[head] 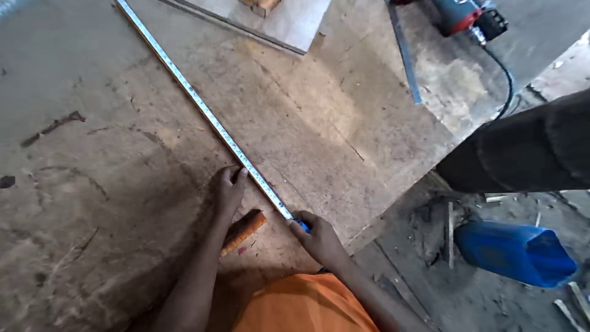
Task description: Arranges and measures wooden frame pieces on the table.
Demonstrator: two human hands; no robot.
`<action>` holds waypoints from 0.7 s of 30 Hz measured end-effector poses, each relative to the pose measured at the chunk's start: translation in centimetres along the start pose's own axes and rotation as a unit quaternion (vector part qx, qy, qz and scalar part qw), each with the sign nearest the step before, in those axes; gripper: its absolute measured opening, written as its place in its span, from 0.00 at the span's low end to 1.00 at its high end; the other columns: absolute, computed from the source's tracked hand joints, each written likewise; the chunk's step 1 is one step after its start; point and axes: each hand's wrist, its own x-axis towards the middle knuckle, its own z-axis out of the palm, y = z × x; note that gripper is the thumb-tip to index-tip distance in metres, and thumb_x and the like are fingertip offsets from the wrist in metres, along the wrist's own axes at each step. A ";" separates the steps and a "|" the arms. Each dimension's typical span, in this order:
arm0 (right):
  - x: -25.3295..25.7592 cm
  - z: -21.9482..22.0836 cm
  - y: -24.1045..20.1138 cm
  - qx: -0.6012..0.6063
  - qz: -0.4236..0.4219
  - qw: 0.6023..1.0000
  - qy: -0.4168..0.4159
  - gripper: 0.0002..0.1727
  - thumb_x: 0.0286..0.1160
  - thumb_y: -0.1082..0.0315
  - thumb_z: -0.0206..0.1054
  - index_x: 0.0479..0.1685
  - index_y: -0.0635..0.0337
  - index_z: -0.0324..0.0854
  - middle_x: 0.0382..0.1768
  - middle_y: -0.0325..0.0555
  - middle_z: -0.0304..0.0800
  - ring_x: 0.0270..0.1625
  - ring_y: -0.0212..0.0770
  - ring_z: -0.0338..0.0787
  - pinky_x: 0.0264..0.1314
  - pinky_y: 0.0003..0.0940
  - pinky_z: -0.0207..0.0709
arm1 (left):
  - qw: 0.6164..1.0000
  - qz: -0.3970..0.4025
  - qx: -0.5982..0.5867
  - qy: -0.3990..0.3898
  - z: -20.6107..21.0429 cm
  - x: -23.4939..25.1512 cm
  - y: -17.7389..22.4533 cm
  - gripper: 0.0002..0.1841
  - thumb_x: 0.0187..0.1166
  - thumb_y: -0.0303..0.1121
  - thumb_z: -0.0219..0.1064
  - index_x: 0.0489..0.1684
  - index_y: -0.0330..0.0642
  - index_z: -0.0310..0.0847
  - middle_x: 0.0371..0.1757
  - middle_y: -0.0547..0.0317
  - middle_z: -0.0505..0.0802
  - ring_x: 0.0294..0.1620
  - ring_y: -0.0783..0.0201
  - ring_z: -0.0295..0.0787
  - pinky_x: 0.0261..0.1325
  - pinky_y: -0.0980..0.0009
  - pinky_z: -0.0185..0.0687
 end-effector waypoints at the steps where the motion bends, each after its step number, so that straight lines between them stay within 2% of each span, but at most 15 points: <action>1: 0.0 0.0 0.1 0.014 0.006 1.000 -0.009 0.19 0.83 0.45 0.65 0.57 0.45 0.88 0.30 0.40 0.89 0.26 0.39 0.86 0.29 0.46 0.83 | 1.000 0.002 0.001 0.001 0.0 0.0 0.0 0.21 0.87 0.46 0.64 0.66 0.39 0.84 0.58 0.48 0.92 0.58 0.58 0.91 0.67 0.53 0.84; 5: 0.0 -0.1 0.0 0.046 0.022 0.998 -0.028 0.18 0.84 0.46 0.64 0.55 0.46 0.88 0.28 0.42 0.88 0.24 0.40 0.86 0.26 0.44 0.82 | 1.000 0.011 0.007 -0.002 0.1 0.2 -0.4 0.21 0.89 0.47 0.61 0.65 0.40 0.84 0.58 0.49 0.92 0.58 0.59 0.91 0.68 0.54 0.84; 7: 0.1 -0.2 0.0 0.050 0.022 0.998 -0.031 0.18 0.85 0.46 0.63 0.54 0.47 0.88 0.28 0.42 0.87 0.24 0.40 0.85 0.26 0.44 0.81 | 1.000 0.020 0.000 0.000 0.1 0.3 -0.5 0.20 0.89 0.46 0.61 0.64 0.39 0.84 0.54 0.49 0.93 0.54 0.59 0.91 0.64 0.54 0.85; 9: 0.1 -0.2 0.0 0.053 0.021 0.998 -0.030 0.17 0.86 0.46 0.62 0.54 0.47 0.88 0.27 0.42 0.87 0.24 0.40 0.85 0.26 0.44 0.81 | 1.000 0.020 -0.002 -0.001 0.1 0.3 -0.5 0.20 0.89 0.46 0.61 0.65 0.39 0.84 0.55 0.50 0.93 0.55 0.59 0.91 0.64 0.55 0.85; 13: 0.2 -0.2 0.2 0.060 0.028 0.997 -0.038 0.18 0.85 0.44 0.62 0.54 0.46 0.88 0.26 0.43 0.86 0.22 0.41 0.83 0.24 0.43 0.79 | 1.000 0.004 -0.006 -0.003 0.1 0.3 -0.5 0.21 0.89 0.47 0.62 0.65 0.41 0.84 0.52 0.51 0.94 0.49 0.60 0.91 0.57 0.55 0.86; 15: 0.1 -0.2 0.4 0.062 0.027 0.997 -0.043 0.19 0.85 0.44 0.62 0.53 0.46 0.87 0.26 0.43 0.86 0.22 0.42 0.83 0.22 0.43 0.79 | 1.000 0.009 -0.008 -0.008 -0.1 0.1 -0.7 0.21 0.88 0.48 0.62 0.65 0.41 0.84 0.52 0.52 0.93 0.50 0.61 0.91 0.56 0.56 0.86; 18: -0.3 -0.6 0.0 0.091 0.010 0.995 -0.043 0.18 0.86 0.45 0.61 0.53 0.46 0.88 0.25 0.44 0.86 0.21 0.42 0.82 0.21 0.42 0.77 | 0.999 0.013 0.003 -0.047 -1.4 -1.3 0.1 0.21 0.88 0.45 0.63 0.67 0.40 0.83 0.59 0.50 0.92 0.59 0.59 0.91 0.68 0.54 0.84; 19: -0.3 -0.8 -0.3 0.104 -0.002 0.994 -0.035 0.18 0.87 0.46 0.61 0.53 0.46 0.89 0.24 0.43 0.85 0.19 0.40 0.80 0.20 0.39 0.75 | 0.998 0.022 0.018 -0.058 -2.0 -2.2 0.3 0.20 0.87 0.44 0.65 0.68 0.39 0.83 0.59 0.49 0.93 0.57 0.59 0.92 0.67 0.54 0.86; 21: -0.1 -1.7 -0.7 0.107 -0.031 0.994 -0.020 0.17 0.87 0.48 0.61 0.55 0.47 0.89 0.25 0.41 0.85 0.20 0.38 0.81 0.22 0.39 0.77 | 0.994 0.050 0.063 -0.076 -3.4 -4.6 -0.6 0.23 0.86 0.45 0.66 0.73 0.42 0.81 0.63 0.50 0.92 0.61 0.58 0.92 0.68 0.52 0.87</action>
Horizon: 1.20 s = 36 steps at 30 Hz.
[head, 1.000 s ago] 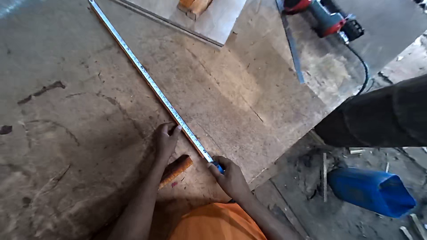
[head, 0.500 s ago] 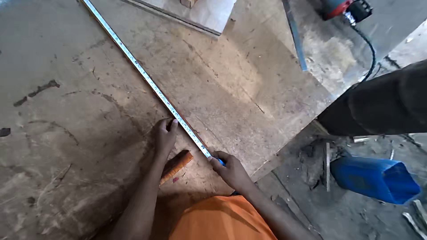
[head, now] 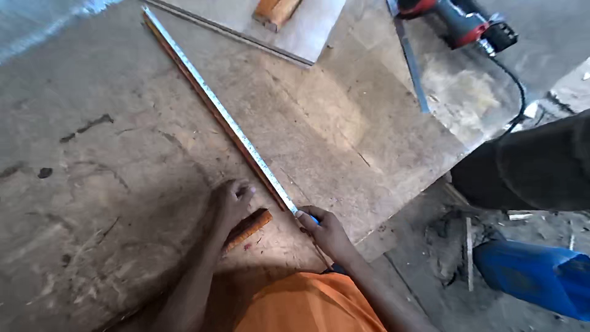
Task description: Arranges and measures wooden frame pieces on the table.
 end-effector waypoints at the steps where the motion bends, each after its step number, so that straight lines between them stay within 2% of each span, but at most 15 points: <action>1: 0.3 -0.5 -0.2 -0.002 -0.009 1.000 0.006 0.16 0.87 0.50 0.62 0.56 0.47 0.89 0.27 0.39 0.86 0.23 0.37 0.82 0.26 0.39 0.80 | 0.999 0.021 0.041 0.000 -0.3 -1.7 -1.0 0.24 0.86 0.49 0.64 0.74 0.46 0.79 0.65 0.54 0.91 0.62 0.60 0.91 0.68 0.52 0.87; 3: 0.3 -1.6 0.1 -0.015 -0.030 0.999 0.023 0.17 0.86 0.49 0.63 0.58 0.47 0.89 0.27 0.40 0.86 0.22 0.39 0.81 0.24 0.40 0.78 | 0.991 0.045 0.121 0.018 -0.9 -4.7 -2.7 0.24 0.84 0.53 0.65 0.70 0.50 0.83 0.64 0.57 0.91 0.63 0.59 0.90 0.68 0.48 0.86; 5: -0.5 -2.8 0.9 -0.036 -0.043 0.998 0.033 0.19 0.86 0.47 0.63 0.66 0.45 0.84 0.28 0.45 0.86 0.19 0.43 0.80 0.19 0.44 0.77 | 0.986 0.033 0.163 0.020 -1.5 -7.8 -3.6 0.22 0.81 0.52 0.69 0.67 0.52 0.85 0.63 0.57 0.91 0.64 0.57 0.89 0.68 0.46 0.85; 7: -0.9 -4.0 1.8 -0.051 -0.039 0.997 0.042 0.22 0.86 0.49 0.63 0.73 0.45 0.80 0.31 0.47 0.87 0.20 0.44 0.81 0.21 0.46 0.79 | 0.983 -0.001 0.183 0.015 -1.7 -10.9 -4.8 0.25 0.78 0.54 0.72 0.70 0.55 0.84 0.68 0.59 0.89 0.68 0.57 0.87 0.70 0.45 0.83; 11: -1.3 -5.7 3.6 -0.057 -0.012 0.995 0.077 0.24 0.87 0.52 0.63 0.76 0.52 0.76 0.36 0.52 0.89 0.27 0.48 0.86 0.27 0.50 0.83 | 0.974 -0.066 0.206 0.063 -0.4 -15.5 -7.9 0.31 0.74 0.56 0.75 0.77 0.59 0.78 0.73 0.58 0.86 0.69 0.54 0.86 0.70 0.44 0.84; 14: -0.8 -6.4 5.0 -0.081 0.020 0.992 0.099 0.27 0.87 0.52 0.63 0.78 0.57 0.73 0.38 0.56 0.89 0.29 0.51 0.87 0.30 0.52 0.84 | 0.963 -0.086 0.232 0.108 0.6 -16.4 -8.1 0.31 0.75 0.53 0.75 0.78 0.61 0.77 0.75 0.59 0.85 0.73 0.53 0.84 0.73 0.42 0.81; 19: 1.5 -7.9 6.2 -0.186 -0.032 0.976 0.110 0.30 0.84 0.51 0.66 0.76 0.63 0.74 0.41 0.63 0.90 0.38 0.60 0.90 0.44 0.66 0.82 | 0.941 -0.073 0.273 0.186 1.8 -16.1 -7.3 0.22 0.75 0.50 0.76 0.67 0.58 0.85 0.66 0.60 0.90 0.68 0.53 0.87 0.70 0.44 0.82; 21: 2.9 -8.5 5.9 -0.235 -0.049 0.964 0.112 0.32 0.82 0.49 0.67 0.77 0.63 0.73 0.45 0.65 0.90 0.42 0.64 0.90 0.48 0.71 0.81 | 0.936 -0.077 0.286 0.193 2.0 -16.1 -7.5 0.22 0.75 0.52 0.75 0.67 0.60 0.85 0.65 0.62 0.90 0.69 0.55 0.86 0.72 0.46 0.81; 23: 5.0 -9.2 6.0 -0.301 -0.064 0.944 0.117 0.36 0.78 0.46 0.71 0.78 0.60 0.73 0.55 0.69 0.87 0.53 0.70 0.89 0.54 0.75 0.80 | 0.932 -0.077 0.296 0.194 2.4 -16.5 -7.7 0.22 0.76 0.52 0.75 0.67 0.60 0.85 0.66 0.63 0.90 0.70 0.56 0.85 0.74 0.47 0.79; 27: 7.8 -9.5 5.3 -0.387 -0.081 0.906 0.152 0.32 0.76 0.48 0.73 0.71 0.63 0.79 0.68 0.73 0.79 0.69 0.78 0.78 0.62 0.77 0.76 | 0.932 -0.054 0.305 0.188 4.1 -18.3 -9.3 0.23 0.76 0.53 0.73 0.69 0.63 0.85 0.69 0.69 0.89 0.72 0.61 0.84 0.77 0.51 0.77; 30: 6.9 -8.2 1.7 -0.401 -0.115 0.893 0.168 0.31 0.77 0.51 0.71 0.74 0.62 0.77 0.76 0.74 0.72 0.78 0.80 0.69 0.67 0.81 0.67 | 0.931 -0.012 0.301 0.207 5.1 -19.7 -10.6 0.22 0.74 0.51 0.75 0.67 0.63 0.87 0.69 0.70 0.90 0.73 0.61 0.84 0.77 0.52 0.77; 31: 6.5 -7.4 0.7 -0.389 -0.140 0.897 0.156 0.29 0.77 0.55 0.70 0.74 0.62 0.78 0.74 0.73 0.75 0.76 0.79 0.72 0.67 0.80 0.68 | 0.930 0.003 0.293 0.221 5.5 -20.2 -10.6 0.22 0.71 0.49 0.78 0.65 0.61 0.88 0.67 0.69 0.91 0.71 0.60 0.85 0.76 0.52 0.78; 33: 6.5 -5.4 -1.0 -0.335 -0.174 0.923 0.081 0.24 0.79 0.60 0.69 0.71 0.62 0.80 0.64 0.65 0.85 0.64 0.66 0.86 0.64 0.68 0.79 | 0.928 0.016 0.285 0.240 6.0 -20.8 -10.7 0.22 0.66 0.46 0.82 0.62 0.62 0.90 0.66 0.70 0.91 0.70 0.61 0.85 0.74 0.52 0.80; 35: 7.1 -2.7 -2.1 -0.262 -0.173 0.949 -0.003 0.23 0.82 0.58 0.68 0.69 0.63 0.81 0.54 0.59 0.92 0.52 0.56 0.93 0.58 0.60 0.86 | 0.926 0.019 0.292 0.241 6.7 -21.3 -11.4 0.20 0.67 0.48 0.80 0.60 0.64 0.91 0.67 0.73 0.90 0.71 0.63 0.84 0.73 0.53 0.80; 36: 7.5 -1.4 -2.4 -0.247 -0.163 0.955 -0.030 0.25 0.82 0.55 0.69 0.69 0.62 0.81 0.52 0.56 0.93 0.50 0.53 0.94 0.57 0.59 0.86 | 0.922 0.019 0.305 0.237 7.1 -21.6 -11.9 0.18 0.70 0.52 0.77 0.57 0.66 0.91 0.68 0.75 0.90 0.71 0.65 0.84 0.73 0.56 0.81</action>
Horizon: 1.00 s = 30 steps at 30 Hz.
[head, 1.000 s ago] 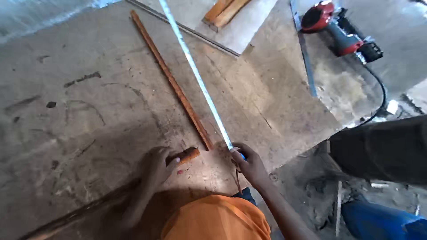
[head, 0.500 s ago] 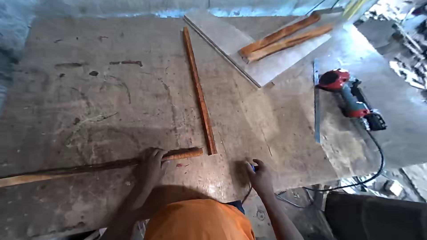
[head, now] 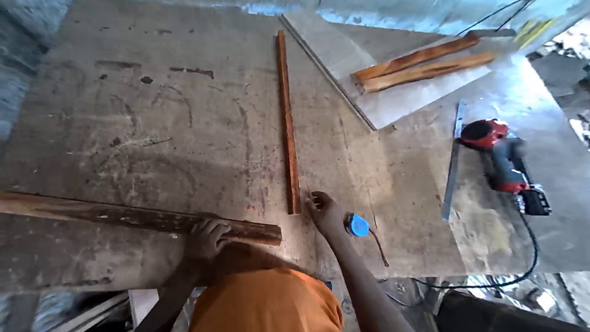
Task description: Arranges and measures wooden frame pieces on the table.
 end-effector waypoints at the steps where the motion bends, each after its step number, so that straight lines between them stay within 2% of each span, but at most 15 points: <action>1: 0.4 0.9 -0.6 0.013 0.009 1.000 -0.026 0.28 0.80 0.51 0.70 0.71 0.60 0.80 0.53 0.55 0.93 0.50 0.52 0.94 0.57 0.58 0.86 | 1.000 0.002 0.008 -0.007 0.4 -0.6 0.0 0.16 0.73 0.54 0.74 0.55 0.66 0.91 0.68 0.76 0.89 0.72 0.65 0.83 0.73 0.58 0.80; 4: 1.3 3.1 -1.7 0.035 0.026 0.997 -0.059 0.31 0.74 0.52 0.76 0.72 0.60 0.79 0.49 0.55 0.93 0.48 0.52 0.93 0.55 0.59 0.86 | 1.000 -0.015 -0.011 -0.019 1.0 -2.0 0.2 0.14 0.79 0.53 0.69 0.53 0.61 0.91 0.69 0.71 0.89 0.73 0.61 0.82 0.73 0.54 0.79; 8: 2.0 3.7 -0.5 0.060 0.033 0.996 -0.063 0.29 0.74 0.56 0.76 0.72 0.57 0.80 0.49 0.54 0.93 0.48 0.50 0.93 0.55 0.58 0.87 | 0.998 -0.017 -0.034 0.045 0.6 -2.5 1.3 0.17 0.77 0.51 0.72 0.61 0.63 0.89 0.70 0.70 0.88 0.72 0.61 0.83 0.73 0.52 0.79; 11: 2.2 3.1 0.1 0.086 0.031 0.993 -0.081 0.19 0.79 0.59 0.73 0.64 0.58 0.86 0.48 0.51 0.94 0.50 0.46 0.94 0.59 0.54 0.87 | 0.998 -0.015 -0.028 0.062 1.4 -2.6 1.1 0.21 0.75 0.53 0.73 0.67 0.66 0.86 0.71 0.72 0.87 0.74 0.63 0.80 0.76 0.53 0.76; 14: 1.4 2.8 0.7 0.098 0.012 0.986 -0.137 0.12 0.84 0.61 0.66 0.51 0.62 0.87 0.37 0.50 0.91 0.40 0.45 0.91 0.47 0.51 0.86 | 0.998 -0.020 -0.035 0.047 1.2 -2.4 1.2 0.22 0.74 0.51 0.75 0.67 0.64 0.87 0.72 0.68 0.87 0.74 0.58 0.81 0.75 0.49 0.77; 16: 0.3 3.1 0.6 0.074 0.014 0.986 -0.150 0.13 0.85 0.61 0.66 0.51 0.60 0.88 0.38 0.49 0.93 0.40 0.45 0.92 0.48 0.51 0.87 | 0.998 -0.023 -0.029 0.041 0.7 -2.1 1.3 0.23 0.72 0.50 0.77 0.68 0.64 0.86 0.72 0.68 0.87 0.74 0.58 0.81 0.76 0.48 0.75; 18: -0.5 3.2 0.2 -0.011 0.012 0.993 -0.114 0.13 0.82 0.58 0.69 0.53 0.57 0.90 0.39 0.50 0.94 0.41 0.48 0.93 0.49 0.56 0.87 | 0.999 -0.025 -0.017 0.040 0.0 -1.8 1.2 0.27 0.70 0.53 0.77 0.70 0.65 0.84 0.74 0.69 0.85 0.77 0.59 0.78 0.78 0.48 0.72; 21: -1.0 2.4 0.2 -0.069 0.012 0.995 -0.078 0.17 0.77 0.58 0.74 0.58 0.57 0.89 0.49 0.55 0.90 0.49 0.54 0.91 0.57 0.60 0.84 | 0.999 -0.027 -0.017 0.021 -0.6 -1.5 1.0 0.33 0.66 0.56 0.79 0.75 0.66 0.80 0.77 0.70 0.83 0.79 0.59 0.76 0.82 0.47 0.68; 25: -1.9 1.3 1.9 -0.050 -0.015 0.996 -0.076 0.13 0.79 0.61 0.72 0.54 0.58 0.90 0.44 0.50 0.93 0.46 0.49 0.93 0.56 0.57 0.86 | 1.000 -0.026 -0.001 -0.018 -0.7 -1.0 0.4 0.40 0.59 0.53 0.84 0.79 0.66 0.77 0.79 0.70 0.82 0.79 0.58 0.76 0.82 0.44 0.65; 28: -3.9 0.7 3.4 -0.057 -0.025 0.996 -0.064 0.13 0.80 0.56 0.72 0.52 0.55 0.89 0.40 0.47 0.93 0.41 0.46 0.93 0.49 0.55 0.88 | 0.998 -0.024 0.016 -0.049 -1.1 -0.2 0.1 0.43 0.55 0.53 0.86 0.80 0.69 0.76 0.77 0.69 0.83 0.77 0.58 0.77 0.80 0.43 0.67; 30: -5.7 0.8 4.5 -0.048 -0.047 0.996 -0.058 0.11 0.79 0.63 0.71 0.54 0.57 0.89 0.42 0.50 0.93 0.39 0.48 0.92 0.45 0.56 0.88 | 0.999 -0.003 0.013 -0.051 -1.2 0.2 -0.1 0.40 0.54 0.50 0.88 0.75 0.67 0.81 0.73 0.67 0.86 0.75 0.57 0.80 0.79 0.44 0.69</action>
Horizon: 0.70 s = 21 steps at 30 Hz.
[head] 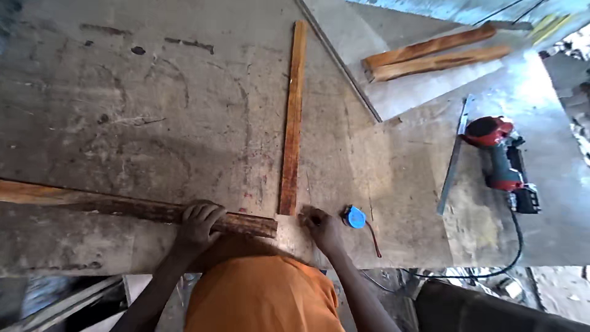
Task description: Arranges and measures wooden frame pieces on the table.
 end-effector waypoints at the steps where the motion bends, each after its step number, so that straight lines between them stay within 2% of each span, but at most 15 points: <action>1: -0.8 0.4 0.3 0.006 -0.002 1.000 0.002 0.11 0.78 0.65 0.72 0.54 0.57 0.88 0.43 0.50 0.92 0.39 0.47 0.92 0.45 0.55 0.88 | 1.000 0.015 -0.001 -0.003 -0.3 0.2 0.0 0.38 0.54 0.48 0.89 0.72 0.65 0.84 0.70 0.66 0.88 0.73 0.56 0.81 0.78 0.44 0.71; 3: -2.2 1.2 0.3 0.026 -0.005 1.000 -0.001 0.11 0.75 0.69 0.73 0.53 0.58 0.88 0.47 0.49 0.92 0.41 0.45 0.93 0.47 0.51 0.90 | 0.998 0.054 0.009 -0.018 -0.9 0.7 -0.2 0.36 0.53 0.48 0.89 0.70 0.64 0.86 0.68 0.66 0.89 0.70 0.55 0.83 0.75 0.46 0.74; 5: -3.7 1.8 0.2 0.059 -0.051 0.997 -0.008 0.13 0.71 0.70 0.74 0.54 0.57 0.89 0.49 0.46 0.90 0.42 0.40 0.92 0.47 0.43 0.90 | 0.995 0.094 0.004 -0.028 -1.3 0.8 0.0 0.36 0.54 0.50 0.88 0.70 0.62 0.86 0.66 0.65 0.90 0.68 0.54 0.84 0.71 0.46 0.77; 7: -4.6 2.4 0.4 0.073 -0.088 0.993 -0.034 0.17 0.69 0.69 0.74 0.58 0.55 0.88 0.54 0.44 0.89 0.48 0.38 0.91 0.51 0.40 0.90 | 0.992 0.118 0.000 -0.036 -1.6 0.9 0.6 0.34 0.60 0.56 0.83 0.70 0.62 0.86 0.65 0.67 0.91 0.65 0.58 0.85 0.69 0.50 0.80; 9: -4.9 2.6 0.5 0.079 -0.089 0.991 -0.063 0.22 0.69 0.69 0.73 0.65 0.54 0.85 0.59 0.45 0.88 0.53 0.39 0.91 0.54 0.41 0.89 | 0.991 0.119 -0.022 -0.055 -2.3 1.6 1.6 0.30 0.69 0.62 0.75 0.68 0.60 0.88 0.67 0.68 0.91 0.68 0.61 0.85 0.72 0.54 0.80; 11: -4.9 2.8 0.4 0.075 -0.069 0.992 -0.077 0.27 0.71 0.68 0.73 0.73 0.51 0.81 0.60 0.45 0.86 0.52 0.39 0.90 0.54 0.42 0.89 | 0.989 0.124 -0.046 -0.058 -2.4 2.7 2.0 0.29 0.73 0.64 0.70 0.65 0.56 0.90 0.67 0.67 0.92 0.69 0.62 0.86 0.73 0.56 0.82; 14: -4.6 3.5 0.3 0.070 -0.057 0.994 -0.057 0.33 0.70 0.64 0.75 0.79 0.47 0.75 0.63 0.45 0.85 0.53 0.40 0.90 0.55 0.45 0.89 | 0.987 0.127 -0.063 -0.073 -2.9 4.3 2.2 0.26 0.79 0.59 0.67 0.65 0.53 0.90 0.63 0.66 0.94 0.68 0.63 0.88 0.73 0.57 0.83; 17: -3.9 4.6 0.1 0.056 -0.057 0.997 -0.009 0.35 0.69 0.59 0.79 0.79 0.45 0.75 0.68 0.46 0.83 0.54 0.42 0.91 0.56 0.47 0.90 | 0.989 0.120 -0.065 -0.063 -2.7 4.8 2.2 0.24 0.83 0.58 0.64 0.66 0.54 0.89 0.59 0.64 0.95 0.65 0.63 0.89 0.69 0.57 0.85; 19: -3.3 5.4 0.2 0.046 -0.064 0.997 0.024 0.34 0.68 0.59 0.81 0.77 0.48 0.76 0.69 0.47 0.82 0.54 0.43 0.91 0.55 0.47 0.90 | 0.990 0.121 -0.049 -0.058 -2.3 5.0 2.0 0.26 0.81 0.60 0.64 0.68 0.54 0.87 0.59 0.63 0.94 0.65 0.61 0.89 0.71 0.55 0.84; 21: -2.9 5.8 0.2 0.038 -0.068 0.996 0.037 0.32 0.67 0.62 0.81 0.74 0.50 0.78 0.68 0.48 0.84 0.57 0.45 0.90 0.58 0.49 0.89 | 0.991 0.122 -0.011 -0.055 -2.0 4.7 1.5 0.33 0.73 0.65 0.70 0.72 0.56 0.84 0.62 0.63 0.93 0.66 0.59 0.88 0.73 0.52 0.81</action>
